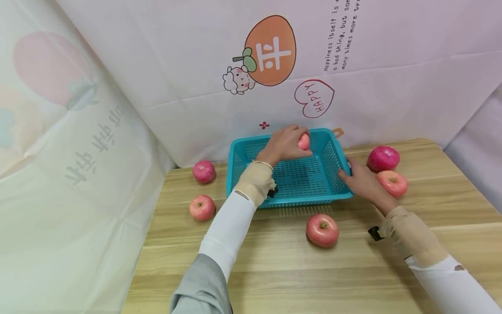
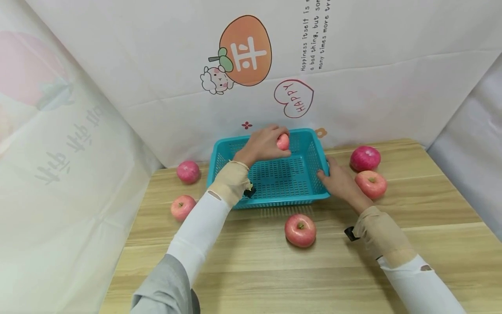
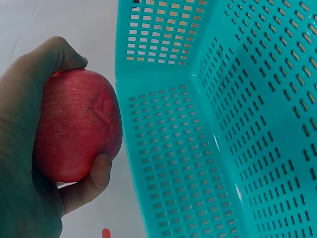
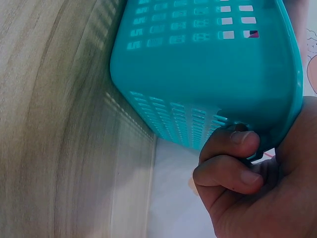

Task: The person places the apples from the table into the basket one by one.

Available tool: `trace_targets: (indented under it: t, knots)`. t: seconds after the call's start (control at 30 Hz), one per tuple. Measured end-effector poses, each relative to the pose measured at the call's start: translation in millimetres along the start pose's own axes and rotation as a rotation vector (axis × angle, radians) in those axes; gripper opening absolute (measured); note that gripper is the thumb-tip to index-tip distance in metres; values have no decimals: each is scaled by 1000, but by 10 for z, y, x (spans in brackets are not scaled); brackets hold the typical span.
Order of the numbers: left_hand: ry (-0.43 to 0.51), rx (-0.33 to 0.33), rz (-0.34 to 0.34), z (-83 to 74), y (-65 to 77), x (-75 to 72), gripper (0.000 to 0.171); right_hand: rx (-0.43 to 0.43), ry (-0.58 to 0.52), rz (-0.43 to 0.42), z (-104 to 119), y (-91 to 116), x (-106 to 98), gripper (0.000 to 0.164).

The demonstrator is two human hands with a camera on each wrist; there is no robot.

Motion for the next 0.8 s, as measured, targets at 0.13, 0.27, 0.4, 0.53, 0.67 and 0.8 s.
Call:
trace_targets:
  t: [0.13,0.27,0.4,0.53,0.67,0.8]
  knots:
    - [6,-6,8,4,-55,83,53,10,-3,7,-18,-1,9,67]
    - [8,-8,17,6,-83,161,56,19,-5,17,-27,1,24,67]
    - [16,-2,21,-23,-106,203,58,19,-3,13,-22,2,17,67]
    - [50,-4,28,-54,-133,232,59,17,7,0,-19,-1,-6,67]
    - [75,-16,38,-65,-156,277,60,11,10,-11,-13,-6,-19,65]
    - [66,-17,44,-71,-161,318,59,14,7,-7,-12,-7,-8,65]
Point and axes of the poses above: each hand's wrist, its own y-axis away from the middle knuckle, its own x-axis out of the palm, z = x × y, the point moved 9 cm from there along -y, towards the middle knuckle, and after that the axes turned 12 degrees about -z, right-handed, at the moved point
